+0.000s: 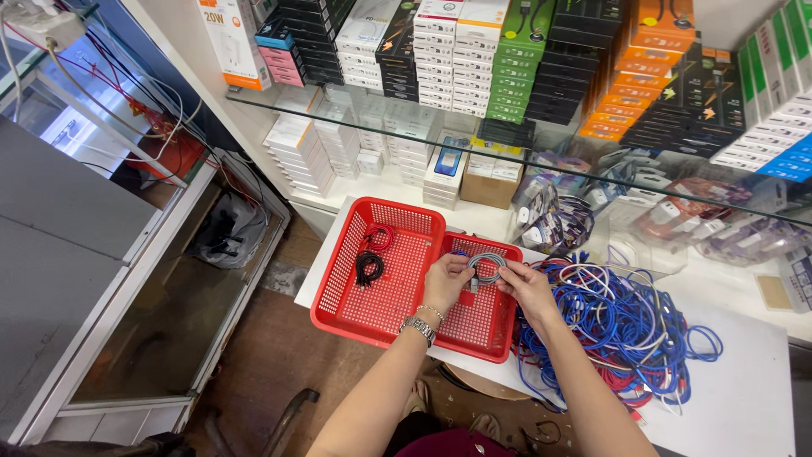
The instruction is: The person untangles a pile of mixed USB cables on a counter and coils them by hand. They place the coiled cables into red plastic baskets, sorting them by color as they work.
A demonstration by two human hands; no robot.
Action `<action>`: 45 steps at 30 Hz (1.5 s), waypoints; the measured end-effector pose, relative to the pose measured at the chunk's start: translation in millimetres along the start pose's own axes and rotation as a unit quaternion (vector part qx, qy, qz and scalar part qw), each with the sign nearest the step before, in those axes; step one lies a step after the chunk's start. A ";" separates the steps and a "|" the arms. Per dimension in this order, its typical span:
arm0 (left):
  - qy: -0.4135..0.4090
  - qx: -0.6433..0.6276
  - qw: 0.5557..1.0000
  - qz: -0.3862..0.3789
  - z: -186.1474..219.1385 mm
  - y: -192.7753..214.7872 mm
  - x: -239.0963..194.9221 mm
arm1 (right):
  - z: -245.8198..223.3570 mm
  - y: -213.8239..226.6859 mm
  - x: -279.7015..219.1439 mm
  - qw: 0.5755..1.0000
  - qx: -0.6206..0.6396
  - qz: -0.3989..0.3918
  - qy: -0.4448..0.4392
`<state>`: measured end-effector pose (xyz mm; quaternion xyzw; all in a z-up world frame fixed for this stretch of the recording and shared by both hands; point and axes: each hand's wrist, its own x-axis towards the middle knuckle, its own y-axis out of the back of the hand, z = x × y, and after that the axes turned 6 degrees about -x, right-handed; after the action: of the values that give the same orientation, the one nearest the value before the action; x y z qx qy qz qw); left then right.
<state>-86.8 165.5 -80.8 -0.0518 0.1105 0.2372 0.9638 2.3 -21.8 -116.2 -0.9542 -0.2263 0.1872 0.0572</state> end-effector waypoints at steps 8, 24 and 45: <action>-0.058 0.062 0.993 0.081 3.0 33.6 16.0 | 2.4 -53.3 29.8 1.000 -0.026 0.013 -0.003; -0.005 0.203 0.942 0.267 -71.3 204.7 23.9 | 119.9 -242.6 129.6 0.975 -0.176 -0.111 -0.083; -0.029 0.289 0.927 0.235 3.1 161.2 0.9 | 64.7 -246.6 90.9 0.881 -0.455 -0.030 0.129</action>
<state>-161.0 308.5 -85.7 0.2636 0.1549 0.4164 0.8562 -48.4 240.8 -158.2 -0.8839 -0.3054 -0.0629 -0.3486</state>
